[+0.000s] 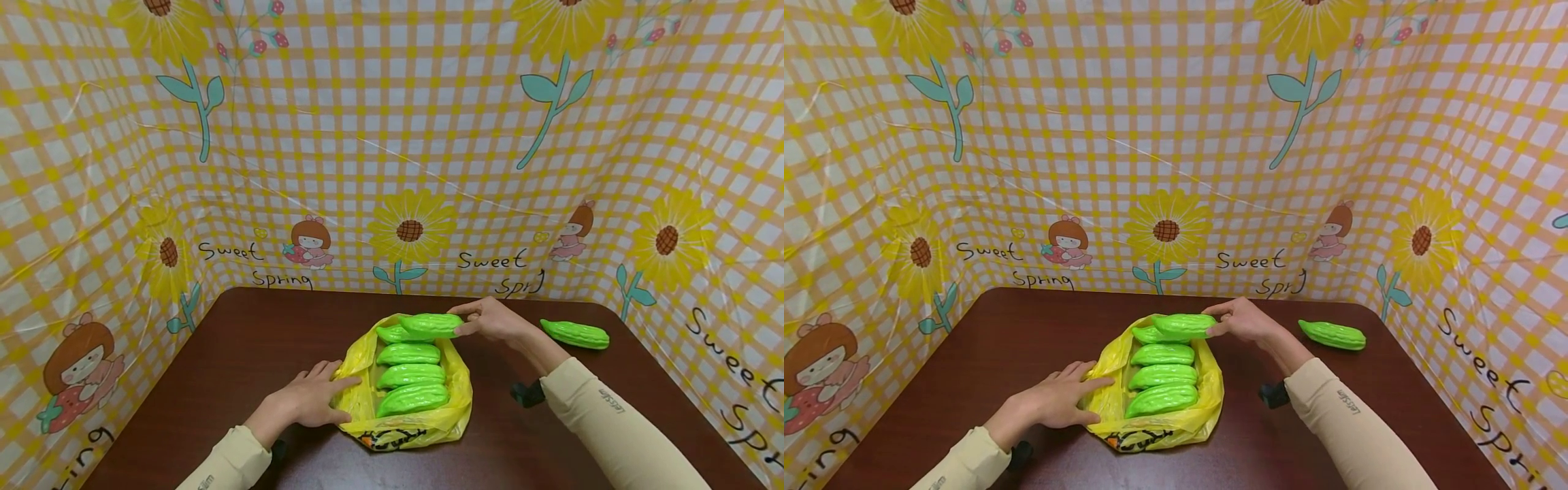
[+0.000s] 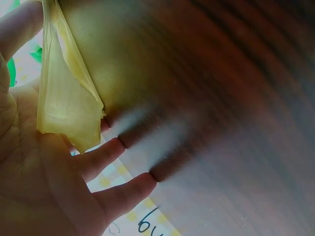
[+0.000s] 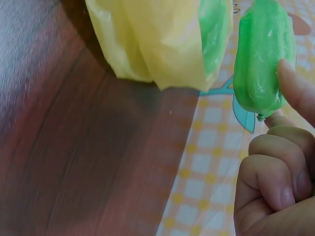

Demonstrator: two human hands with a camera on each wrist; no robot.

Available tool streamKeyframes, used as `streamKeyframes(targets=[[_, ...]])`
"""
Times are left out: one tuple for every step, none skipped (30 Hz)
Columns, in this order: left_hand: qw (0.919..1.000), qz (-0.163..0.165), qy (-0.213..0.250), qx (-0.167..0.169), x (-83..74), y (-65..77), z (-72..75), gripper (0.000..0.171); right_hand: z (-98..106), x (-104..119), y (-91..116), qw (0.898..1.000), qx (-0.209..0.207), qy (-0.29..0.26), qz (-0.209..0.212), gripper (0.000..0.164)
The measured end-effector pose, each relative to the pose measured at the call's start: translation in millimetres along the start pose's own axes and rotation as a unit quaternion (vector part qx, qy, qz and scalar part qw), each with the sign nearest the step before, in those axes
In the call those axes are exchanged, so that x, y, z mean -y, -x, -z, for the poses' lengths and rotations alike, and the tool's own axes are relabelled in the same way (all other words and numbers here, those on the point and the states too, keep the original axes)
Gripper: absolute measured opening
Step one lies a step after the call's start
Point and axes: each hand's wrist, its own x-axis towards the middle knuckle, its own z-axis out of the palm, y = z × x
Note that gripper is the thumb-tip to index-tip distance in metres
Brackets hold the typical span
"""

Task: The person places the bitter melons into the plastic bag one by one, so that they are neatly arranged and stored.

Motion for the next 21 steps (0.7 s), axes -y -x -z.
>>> streamKeyframes(targets=[[1.0, 0.0, 0.0, 0.0, -0.1, 0.0, -0.1, 0.067, -2, 1, -2, 1.0, 0.0, -0.004, -0.004, 0.051], [1.0, 0.0, 0.0, 0.0, 0.0, -0.1, -0.3, 0.067, -5, 1, -3, 1.0, 0.001, -0.007, -0.004, 0.051], [1.0, 0.0, 0.001, -0.001, -0.1, 0.0, -0.3, 0.067, -7, 2, -5, 1.0, 0.0, -0.009, -0.006, 0.051], [1.0, -0.001, 0.001, -0.001, -0.2, 0.1, -0.3, 0.067, -9, 2, -7, 1.0, 0.0, -0.011, -0.008, 0.051], [1.0, -0.001, 0.001, -0.001, -0.4, 0.2, -0.2, 0.067, -11, 3, -8, 1.0, -0.001, -0.014, -0.009, 0.051], [1.0, -0.002, 0.001, -0.001, -0.5, 0.3, -0.1, 0.067, -14, 3, -10, 1.0, 0.0, -0.015, -0.009, 0.051], [1.0, -0.002, 0.002, -0.001, -0.6, 0.3, -0.1, 0.067, -16, 4, -12, 1.0, 0.0, -0.015, -0.01, 0.05], [1.0, -0.002, 0.003, -0.001, -0.5, 0.1, -0.2, 0.067, -18, 4, -13, 1.0, 0.0, -0.016, -0.011, 0.05], [1.0, -0.002, 0.003, -0.001, -0.4, -0.1, -0.4, 0.067, -19, 4, -15, 1.0, 0.001, -0.015, -0.009, 0.049], [1.0, -0.003, 0.003, -0.001, -0.1, -0.4, -0.6, 0.067, -21, 5, -16, 1.0, 0.002, -0.015, -0.01, 0.049], [1.0, -0.003, 0.003, -0.001, 0.3, -0.7, -0.9, 0.067, -23, 6, -18, 1.0, 0.003, -0.014, -0.01, 0.048], [1.0, -0.003, 0.003, -0.001, 0.6, -0.9, -1.1, 0.067, -24, 6, -19, 1.0, 0.003, -0.014, -0.009, 0.048], [1.0, -0.003, 0.003, -0.001, 0.8, -1.0, -1.2, 0.067, -26, 6, -21, 1.0, 0.003, -0.012, -0.008, 0.048], [1.0, -0.003, 0.003, -0.001, 1.1, -1.2, -1.4, 0.067, -27, 7, -22, 1.0, 0.003, -0.012, -0.007, 0.048], [1.0, -0.003, 0.003, -0.001, 1.2, -1.0, -1.3, 0.067, -29, 7, -23, 1.0, 0.004, -0.011, -0.007, 0.048], [1.0, -0.003, 0.005, -0.001, 1.4, -1.1, -1.4, 0.067, -30, 8, -24, 1.0, 0.004, -0.01, -0.009, 0.048], [1.0, -0.003, 0.007, 0.0, 1.7, -1.1, -1.6, 0.067, -32, 8, -25, 1.0, 0.005, -0.008, -0.008, 0.049], [1.0, -0.004, 0.009, 0.0, 1.9, -1.0, -1.5, 0.066, -33, 9, -25, 1.0, 0.005, -0.007, -0.01, 0.05], [0.9999, -0.004, 0.011, 0.001, 2.3, -1.2, -1.8, 0.066, -34, 9, -26, 1.0, 0.005, -0.004, -0.012, 0.05], [0.9999, -0.008, 0.008, -0.001, 4.6, -2.8, -3.8, 0.066, -36, 9, -26, 1.0, 0.003, -0.002, -0.014, 0.05], [0.9999, -0.01, 0.008, 0.001, 5.0, -2.7, -4.0, 0.066, -36, 9, -27, 1.0, 0.0, 0.001, -0.015, 0.05]])
